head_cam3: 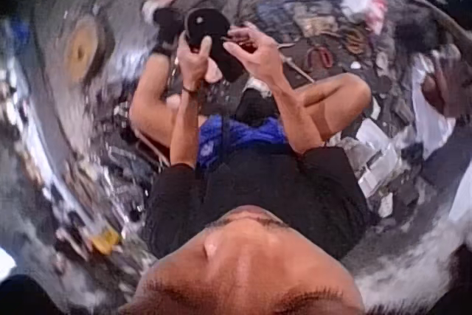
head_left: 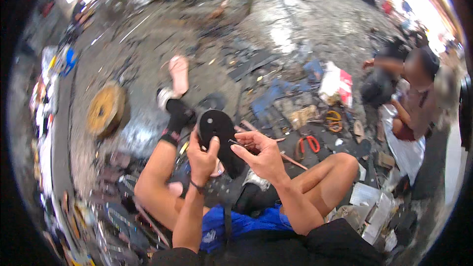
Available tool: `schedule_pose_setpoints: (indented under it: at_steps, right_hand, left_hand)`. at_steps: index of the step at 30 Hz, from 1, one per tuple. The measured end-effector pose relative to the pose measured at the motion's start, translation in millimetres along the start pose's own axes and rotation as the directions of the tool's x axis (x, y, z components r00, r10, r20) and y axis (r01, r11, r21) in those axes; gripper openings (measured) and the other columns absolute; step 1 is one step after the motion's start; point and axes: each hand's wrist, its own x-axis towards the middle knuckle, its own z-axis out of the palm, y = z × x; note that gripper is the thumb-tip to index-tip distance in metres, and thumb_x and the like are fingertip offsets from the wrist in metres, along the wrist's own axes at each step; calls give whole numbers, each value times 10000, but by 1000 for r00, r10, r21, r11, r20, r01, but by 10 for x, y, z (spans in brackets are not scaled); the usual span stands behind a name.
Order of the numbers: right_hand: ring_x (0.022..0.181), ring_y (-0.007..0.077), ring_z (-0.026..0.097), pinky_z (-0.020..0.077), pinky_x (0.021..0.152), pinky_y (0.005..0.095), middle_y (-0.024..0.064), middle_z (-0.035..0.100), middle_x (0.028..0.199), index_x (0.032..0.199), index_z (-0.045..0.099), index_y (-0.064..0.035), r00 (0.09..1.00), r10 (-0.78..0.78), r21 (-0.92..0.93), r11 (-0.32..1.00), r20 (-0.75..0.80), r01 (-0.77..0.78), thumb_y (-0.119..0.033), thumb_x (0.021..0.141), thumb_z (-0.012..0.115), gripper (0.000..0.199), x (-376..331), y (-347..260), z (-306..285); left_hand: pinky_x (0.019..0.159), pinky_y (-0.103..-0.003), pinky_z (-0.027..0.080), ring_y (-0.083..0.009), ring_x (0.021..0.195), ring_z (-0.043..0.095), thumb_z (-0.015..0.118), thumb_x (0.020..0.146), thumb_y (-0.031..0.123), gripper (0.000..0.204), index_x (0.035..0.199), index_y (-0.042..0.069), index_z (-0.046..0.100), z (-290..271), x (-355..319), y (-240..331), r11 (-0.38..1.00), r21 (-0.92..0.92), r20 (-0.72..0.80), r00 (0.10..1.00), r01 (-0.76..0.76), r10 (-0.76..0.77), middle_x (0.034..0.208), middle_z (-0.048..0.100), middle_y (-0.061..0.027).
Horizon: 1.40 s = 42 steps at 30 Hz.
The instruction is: The person sits on the floor in a cluttered workshop and repairs flip-flops by hand. They attach straps to the soles, adjust the fit, and use a hammer to secure components on a wooden block.
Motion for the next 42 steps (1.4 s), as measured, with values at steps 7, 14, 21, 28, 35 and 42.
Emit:
schedule_pose_setpoints:
  at_steps: [7, 14, 21, 28, 35, 42]
  right_hand:
    - [813, 191, 703, 548, 718, 310, 132, 736, 964, 1029, 741, -9, 957, 23, -203, 978, 288, 38, -158, 850, 780, 236, -497, -182, 373]
    - [698, 74, 633, 521, 629, 246, 89, 719, 831, 976, 726, 33, 933, 26, -243, 968, 359, 67, -67, 815, 807, 206, -790, -328, 212]
    - [842, 270, 701, 554, 734, 361, 137, 712, 970, 980, 701, 2, 926, -103, -224, 955, 363, 194, -39, 812, 758, 181, -1080, -123, 225]
    - [864, 320, 715, 567, 737, 371, 183, 709, 978, 1065, 690, 20, 948, 38, -257, 965, 317, 47, -85, 885, 735, 213, -1124, -131, 192]
    - [815, 332, 640, 540, 689, 421, 167, 641, 887, 1082, 671, 37, 904, -124, -404, 864, 409, 301, -19, 836, 692, 253, -1188, -17, 192]
    - [863, 325, 594, 527, 748, 421, 142, 617, 948, 1043, 635, 70, 795, -222, -555, 611, 565, 565, -26, 782, 664, 280, -1214, -34, 137]
  left_hand:
    - [734, -205, 502, -64, 851, 592, 708, 874, 9, 321, 1177, -16, 603, -559, -1074, 667, 990, 81, -91, 990, 112, -104, 980, 611, -17]
    - [727, -264, 580, -151, 956, 657, 679, 864, -55, 331, 1189, -43, 614, -589, -1506, 914, 961, 275, -1, 1000, -24, 25, 1143, 566, -95]
    - [708, -256, 569, -132, 923, 640, 668, 847, -87, 352, 1193, -30, 647, -653, -1699, 748, 971, 166, -38, 985, 170, -166, 1174, 541, -105]
    - [774, -255, 550, -144, 1021, 601, 681, 832, -91, 288, 1105, -17, 628, -639, -1661, 822, 977, 160, -3, 990, 143, -144, 1141, 529, -74]
    - [851, -293, 586, -178, 1036, 630, 692, 844, -85, 305, 1138, -15, 649, -646, -1644, 807, 977, 175, 73, 988, 120, -134, 1186, 515, -96]
    - [853, -336, 595, -234, 1034, 664, 703, 819, -116, 420, 1224, -19, 645, -654, -1613, 895, 898, 426, 249, 968, -112, 3, 1148, 595, -124]
